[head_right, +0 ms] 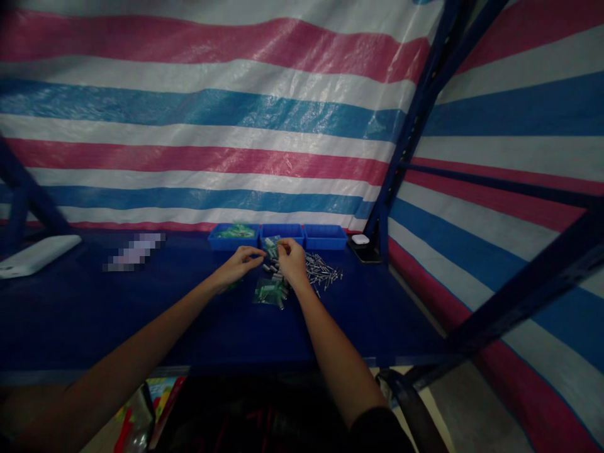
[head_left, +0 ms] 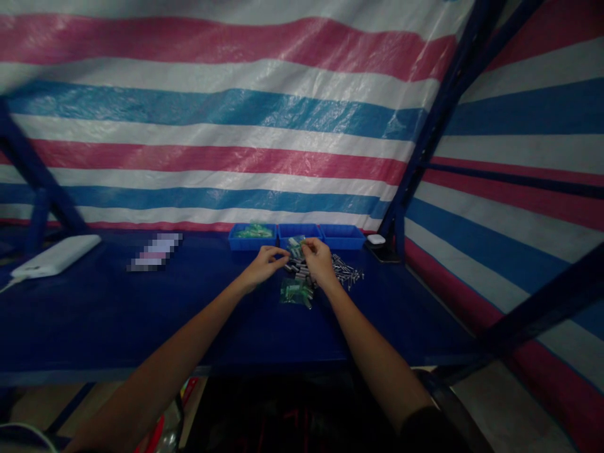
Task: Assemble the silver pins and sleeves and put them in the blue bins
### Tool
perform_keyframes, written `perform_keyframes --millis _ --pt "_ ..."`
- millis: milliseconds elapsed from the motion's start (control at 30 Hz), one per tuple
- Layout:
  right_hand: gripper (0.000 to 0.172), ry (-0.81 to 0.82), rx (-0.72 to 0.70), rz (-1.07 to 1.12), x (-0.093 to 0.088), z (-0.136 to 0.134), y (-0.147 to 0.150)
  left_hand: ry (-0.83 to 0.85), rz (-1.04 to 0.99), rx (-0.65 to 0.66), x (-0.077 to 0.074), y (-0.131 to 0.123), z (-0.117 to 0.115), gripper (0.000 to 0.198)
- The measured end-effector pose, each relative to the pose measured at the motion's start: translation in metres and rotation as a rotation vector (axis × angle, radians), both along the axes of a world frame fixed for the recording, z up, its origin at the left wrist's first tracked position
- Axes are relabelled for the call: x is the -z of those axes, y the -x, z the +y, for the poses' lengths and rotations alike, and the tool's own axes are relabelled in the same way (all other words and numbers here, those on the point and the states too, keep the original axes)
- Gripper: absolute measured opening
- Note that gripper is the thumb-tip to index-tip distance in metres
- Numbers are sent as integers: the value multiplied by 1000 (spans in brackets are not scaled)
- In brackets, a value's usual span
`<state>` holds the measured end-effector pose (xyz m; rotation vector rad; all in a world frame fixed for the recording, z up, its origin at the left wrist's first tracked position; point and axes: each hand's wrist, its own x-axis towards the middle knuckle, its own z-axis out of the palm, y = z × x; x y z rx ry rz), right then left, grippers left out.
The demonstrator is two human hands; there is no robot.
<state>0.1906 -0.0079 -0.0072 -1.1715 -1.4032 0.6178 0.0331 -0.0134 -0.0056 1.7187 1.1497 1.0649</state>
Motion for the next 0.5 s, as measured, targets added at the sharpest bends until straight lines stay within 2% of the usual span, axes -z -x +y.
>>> perform_keyframes --millis 133,200,300,400,500 --pt "16 -201 -76 -159 -2 -6 2 284 -285 52 -2 4 3 48" --pt "20 -226 -100 -255 2 -9 6 285 -361 7 -1 7 7 44" --pt "21 -181 -72 -362 7 -11 14 128 -337 -70 2 10 13 34" --pt "14 -100 -69 -338 9 -11 18 -113 -194 -101 0 11 11 27" --pt "32 -11 -124 -213 7 -11 18 -369 40 -53 -4 8 1 18"
